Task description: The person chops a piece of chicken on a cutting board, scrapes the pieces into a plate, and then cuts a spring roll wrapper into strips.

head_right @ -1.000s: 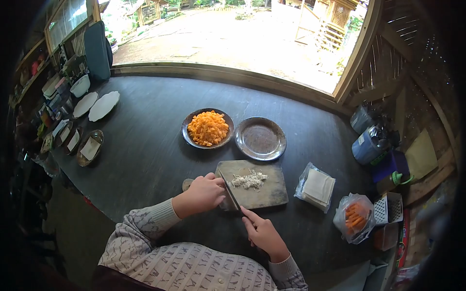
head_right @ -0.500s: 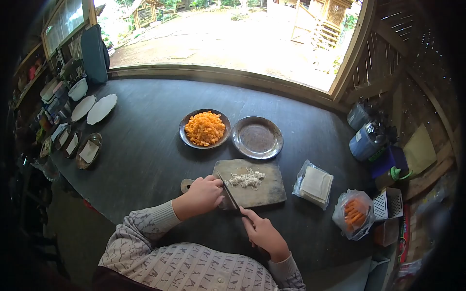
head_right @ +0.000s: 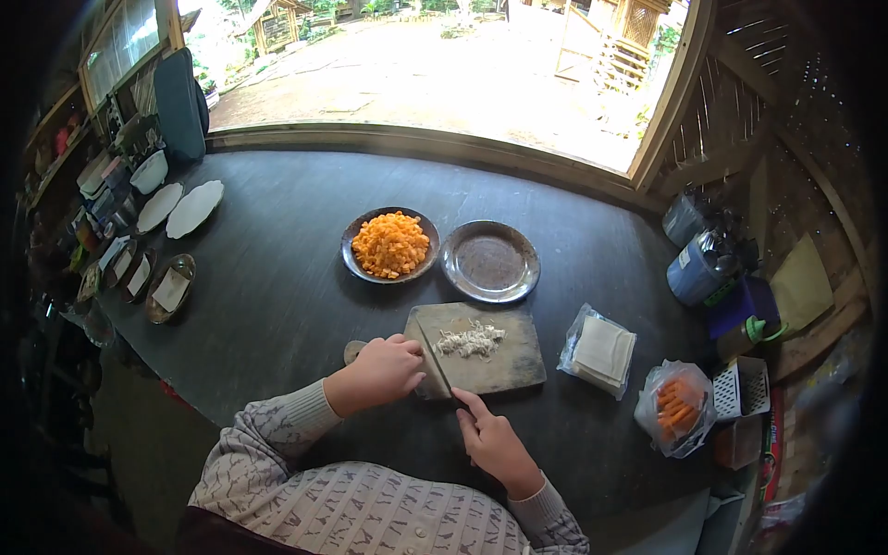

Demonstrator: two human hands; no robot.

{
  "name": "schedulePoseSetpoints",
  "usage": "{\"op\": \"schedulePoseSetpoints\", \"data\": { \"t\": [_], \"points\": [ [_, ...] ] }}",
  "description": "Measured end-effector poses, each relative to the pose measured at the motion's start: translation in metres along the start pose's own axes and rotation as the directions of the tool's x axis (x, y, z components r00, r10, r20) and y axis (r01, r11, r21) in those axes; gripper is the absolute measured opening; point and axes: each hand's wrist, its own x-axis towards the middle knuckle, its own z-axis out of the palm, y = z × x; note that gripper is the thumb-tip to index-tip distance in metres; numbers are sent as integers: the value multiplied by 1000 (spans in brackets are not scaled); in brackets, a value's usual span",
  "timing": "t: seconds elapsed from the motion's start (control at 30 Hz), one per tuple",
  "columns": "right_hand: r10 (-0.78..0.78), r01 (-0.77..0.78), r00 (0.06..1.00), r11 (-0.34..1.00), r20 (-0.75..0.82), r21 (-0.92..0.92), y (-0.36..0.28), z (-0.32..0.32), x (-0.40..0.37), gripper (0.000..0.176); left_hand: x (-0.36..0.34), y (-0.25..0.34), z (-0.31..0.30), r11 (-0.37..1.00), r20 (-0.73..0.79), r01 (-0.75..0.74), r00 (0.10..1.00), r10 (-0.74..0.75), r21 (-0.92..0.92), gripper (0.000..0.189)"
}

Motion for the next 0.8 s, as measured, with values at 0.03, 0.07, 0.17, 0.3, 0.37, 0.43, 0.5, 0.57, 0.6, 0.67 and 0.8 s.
{"op": "schedulePoseSetpoints", "data": {
  "t": [0.03,0.07,0.17,0.3,0.37,0.43,0.5,0.57,0.6,0.67,0.8],
  "points": [
    [0,0,1000,1000,0,0,0,0,1,38,0,-1,1,1000,-11,-3,1000,3,-10,24],
    [4,-4,1000,1000,21,-6,1,-1,1,38,0,0,0,1000,-10,-4,1000,4,-9,24],
    [-2,4,999,999,42,-33,2,-4,1,38,0,1,-2,1000,-1,2,1000,-2,0,24],
    [-4,6,999,999,38,-44,4,-5,1,37,-1,2,-4,1000,2,-9,1000,9,-4,25],
    [-6,7,999,999,33,-49,1,-5,0,37,-1,2,-5,1000,0,-14,1000,14,-5,25],
    [-5,7,1000,999,28,-54,0,-2,2,37,0,2,-6,1000,-1,-19,1000,19,-17,25],
    [-67,66,998,992,-3,-105,4,2,8,37,1,1,-7,1000,5,-18,1000,18,-20,26],
    [-56,56,998,994,-1,-95,1,1,8,36,1,2,-6,1000,10,-19,1000,19,-20,26],
    [-52,52,999,995,5,-89,-1,0,8,36,2,3,-6,1000,14,-9,1000,10,-10,26],
    [-5,7,1000,996,25,-87,-4,-8,2,36,2,2,-5,1000,11,6,1000,-6,4,26],
    [37,-33,998,997,60,-64,5,-17,-3,36,1,-3,-2,999,-36,-14,999,13,-29,26]
  ]
}}
